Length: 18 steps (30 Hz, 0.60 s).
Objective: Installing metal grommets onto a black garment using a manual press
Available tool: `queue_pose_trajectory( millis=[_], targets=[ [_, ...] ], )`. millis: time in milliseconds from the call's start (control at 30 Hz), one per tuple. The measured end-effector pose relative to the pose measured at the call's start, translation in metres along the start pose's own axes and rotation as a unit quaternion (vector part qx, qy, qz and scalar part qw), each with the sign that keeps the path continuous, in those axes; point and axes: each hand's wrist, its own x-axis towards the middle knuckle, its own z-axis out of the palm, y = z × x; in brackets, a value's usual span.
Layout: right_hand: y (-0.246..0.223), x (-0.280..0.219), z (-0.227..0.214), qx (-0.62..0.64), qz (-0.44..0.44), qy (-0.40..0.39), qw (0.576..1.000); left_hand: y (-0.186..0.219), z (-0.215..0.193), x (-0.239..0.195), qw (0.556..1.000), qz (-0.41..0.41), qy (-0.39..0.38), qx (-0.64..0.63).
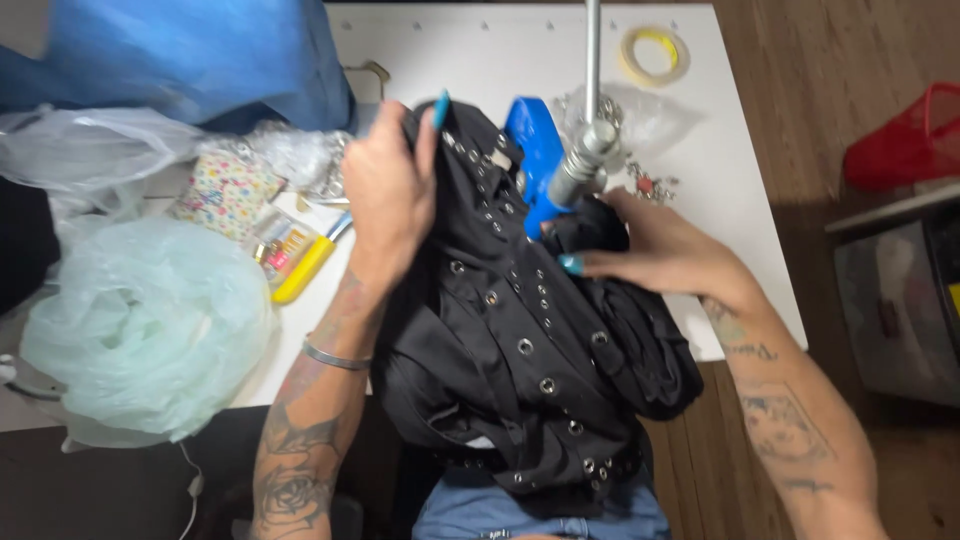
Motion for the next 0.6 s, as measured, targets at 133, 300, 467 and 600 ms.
queue_pose_trajectory(
  millis=[133, 300, 467, 600],
  targets=[
    [-0.007, -0.007, -0.008, 0.245, -0.037, 0.003, 0.969, 0.004, -0.019, 0.009, 0.960, -0.061, -0.044, -0.270],
    [-0.006, -0.004, 0.000, 0.456, -0.048, -0.010, 0.889, 0.011, -0.038, 0.009, 0.911, -0.145, -0.178, -0.342],
    [0.007, 0.025, 0.017, 0.636, -0.060, 0.148, 0.755, 0.020, -0.056, 0.009, 0.831, -0.208, -0.294, -0.424],
    [0.011, 0.042, 0.028, 0.668, 0.001, 0.172, 0.724, 0.007, -0.056, 0.012, 0.831, -0.166, -0.409, -0.338]
  ],
)
